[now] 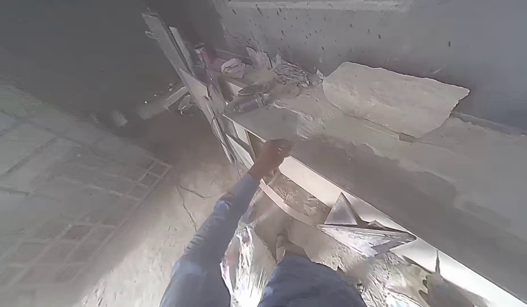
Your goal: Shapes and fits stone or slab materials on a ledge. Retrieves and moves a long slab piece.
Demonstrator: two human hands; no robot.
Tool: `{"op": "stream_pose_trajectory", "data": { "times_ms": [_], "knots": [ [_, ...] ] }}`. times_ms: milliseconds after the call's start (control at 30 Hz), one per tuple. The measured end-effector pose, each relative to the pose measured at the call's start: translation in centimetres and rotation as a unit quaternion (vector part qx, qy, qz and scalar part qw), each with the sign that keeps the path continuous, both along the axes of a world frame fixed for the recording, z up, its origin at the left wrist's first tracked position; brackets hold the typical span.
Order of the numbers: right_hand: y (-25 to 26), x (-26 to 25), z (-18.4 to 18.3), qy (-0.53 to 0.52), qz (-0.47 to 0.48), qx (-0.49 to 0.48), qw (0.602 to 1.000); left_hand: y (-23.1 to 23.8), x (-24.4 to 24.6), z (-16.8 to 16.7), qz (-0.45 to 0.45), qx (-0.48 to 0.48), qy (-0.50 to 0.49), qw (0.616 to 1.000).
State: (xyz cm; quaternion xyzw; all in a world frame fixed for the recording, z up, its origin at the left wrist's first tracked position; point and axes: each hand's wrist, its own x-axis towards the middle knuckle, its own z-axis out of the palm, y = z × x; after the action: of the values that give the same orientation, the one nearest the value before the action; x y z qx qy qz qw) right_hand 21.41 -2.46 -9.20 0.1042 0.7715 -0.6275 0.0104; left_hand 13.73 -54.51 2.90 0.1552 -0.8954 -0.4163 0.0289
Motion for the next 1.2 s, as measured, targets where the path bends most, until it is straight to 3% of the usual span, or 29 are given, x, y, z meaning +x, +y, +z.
{"op": "stream_pose_trajectory", "data": {
  "times_ms": [133, 267, 400, 567, 767, 933, 1133, 1200],
  "knots": [
    [-11.0, 0.2, 2.8, -0.066, -0.031, 0.017, 0.997, -6.7, -4.1, -0.8, -0.086, -0.084, 0.001, 0.993],
    [-20.4, 1.4, 0.6, -0.073, -0.040, -0.014, 0.996, -11.5, -7.7, -2.7, -0.148, -0.117, 0.026, 0.982],
    [-28.0, 2.4, 0.9, -0.097, -0.052, 0.009, 0.994, -13.7, -10.1, -3.2, -0.199, -0.105, 0.000, 0.974],
    [-30.8, 2.2, 1.0, -0.093, -0.042, 0.029, 0.994, -15.2, -11.9, -3.4, -0.269, -0.090, 0.029, 0.958],
    [-32.0, -0.1, 1.4, -0.035, -0.033, -0.008, 0.999, -16.5, -12.3, -2.9, -0.267, -0.056, 0.030, 0.962],
    [-33.8, -2.4, 3.3, 0.009, 0.005, 0.084, 0.996, -17.0, -12.5, -4.9, -0.281, -0.084, 0.093, 0.952],
    [-35.8, -4.5, 4.7, 0.077, 0.060, 0.097, 0.990, -17.1, -11.6, -5.8, -0.277, -0.052, 0.128, 0.951],
    [-36.4, -5.3, 5.0, 0.105, 0.071, 0.140, 0.982, -17.2, -11.7, -6.2, -0.283, -0.043, 0.144, 0.947]
  ]
}}
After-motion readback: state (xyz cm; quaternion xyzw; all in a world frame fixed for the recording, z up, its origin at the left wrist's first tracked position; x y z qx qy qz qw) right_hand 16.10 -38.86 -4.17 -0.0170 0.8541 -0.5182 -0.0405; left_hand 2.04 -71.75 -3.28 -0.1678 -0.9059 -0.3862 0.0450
